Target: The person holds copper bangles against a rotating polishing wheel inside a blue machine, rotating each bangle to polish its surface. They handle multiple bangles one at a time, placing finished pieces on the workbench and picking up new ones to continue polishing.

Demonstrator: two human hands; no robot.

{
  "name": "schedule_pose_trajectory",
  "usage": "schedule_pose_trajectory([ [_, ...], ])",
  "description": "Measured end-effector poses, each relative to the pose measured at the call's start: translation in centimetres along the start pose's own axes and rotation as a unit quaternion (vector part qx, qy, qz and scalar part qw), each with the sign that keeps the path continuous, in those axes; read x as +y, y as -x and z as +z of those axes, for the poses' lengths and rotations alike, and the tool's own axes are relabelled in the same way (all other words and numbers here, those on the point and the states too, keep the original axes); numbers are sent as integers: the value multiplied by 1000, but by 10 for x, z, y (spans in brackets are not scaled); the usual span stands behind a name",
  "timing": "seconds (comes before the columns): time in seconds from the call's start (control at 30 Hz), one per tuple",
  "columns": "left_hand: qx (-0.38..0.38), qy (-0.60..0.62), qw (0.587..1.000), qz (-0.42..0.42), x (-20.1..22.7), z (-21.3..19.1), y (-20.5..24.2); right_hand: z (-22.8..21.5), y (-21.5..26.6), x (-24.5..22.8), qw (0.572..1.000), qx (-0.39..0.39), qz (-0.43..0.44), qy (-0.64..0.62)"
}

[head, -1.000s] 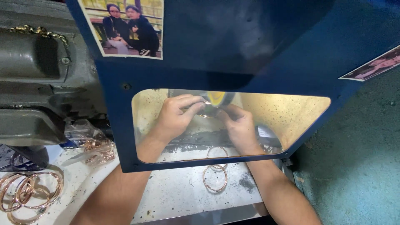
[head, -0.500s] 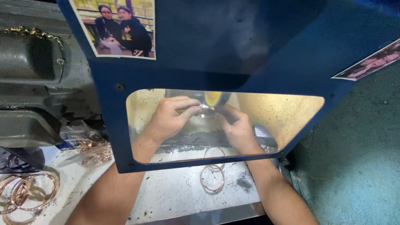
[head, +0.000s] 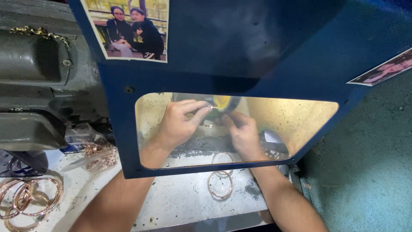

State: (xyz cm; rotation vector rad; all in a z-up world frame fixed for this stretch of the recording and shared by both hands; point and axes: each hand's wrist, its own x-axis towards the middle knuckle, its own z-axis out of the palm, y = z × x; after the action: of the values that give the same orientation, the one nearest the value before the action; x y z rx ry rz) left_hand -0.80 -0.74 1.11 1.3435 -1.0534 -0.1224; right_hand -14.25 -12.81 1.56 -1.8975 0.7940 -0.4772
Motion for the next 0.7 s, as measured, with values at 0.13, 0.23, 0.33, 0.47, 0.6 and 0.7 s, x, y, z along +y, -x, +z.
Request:
schedule_pose_trajectory([
  [0.13,7,-4,1000,4,0,1,0,0,-3,9,999,-1,-37,-14],
  [0.23,0,3,1000,9,2,-1,0,-1,3,1,997,0,-79,-22],
  [0.33,-11,11,1000,20,-5,-1,0,0,-4,16,993,9,-118,-15],
  [0.47,-59,63,996,18,0,-10,1,-23,-5,21,966,13,-253,50],
  [0.6,-104,93,990,26,1,-8,1,-32,-17,30,867,21,-498,9],
  [0.7,-115,89,989,15,0,-7,1,-35,-22,30,849,10,-529,-1],
])
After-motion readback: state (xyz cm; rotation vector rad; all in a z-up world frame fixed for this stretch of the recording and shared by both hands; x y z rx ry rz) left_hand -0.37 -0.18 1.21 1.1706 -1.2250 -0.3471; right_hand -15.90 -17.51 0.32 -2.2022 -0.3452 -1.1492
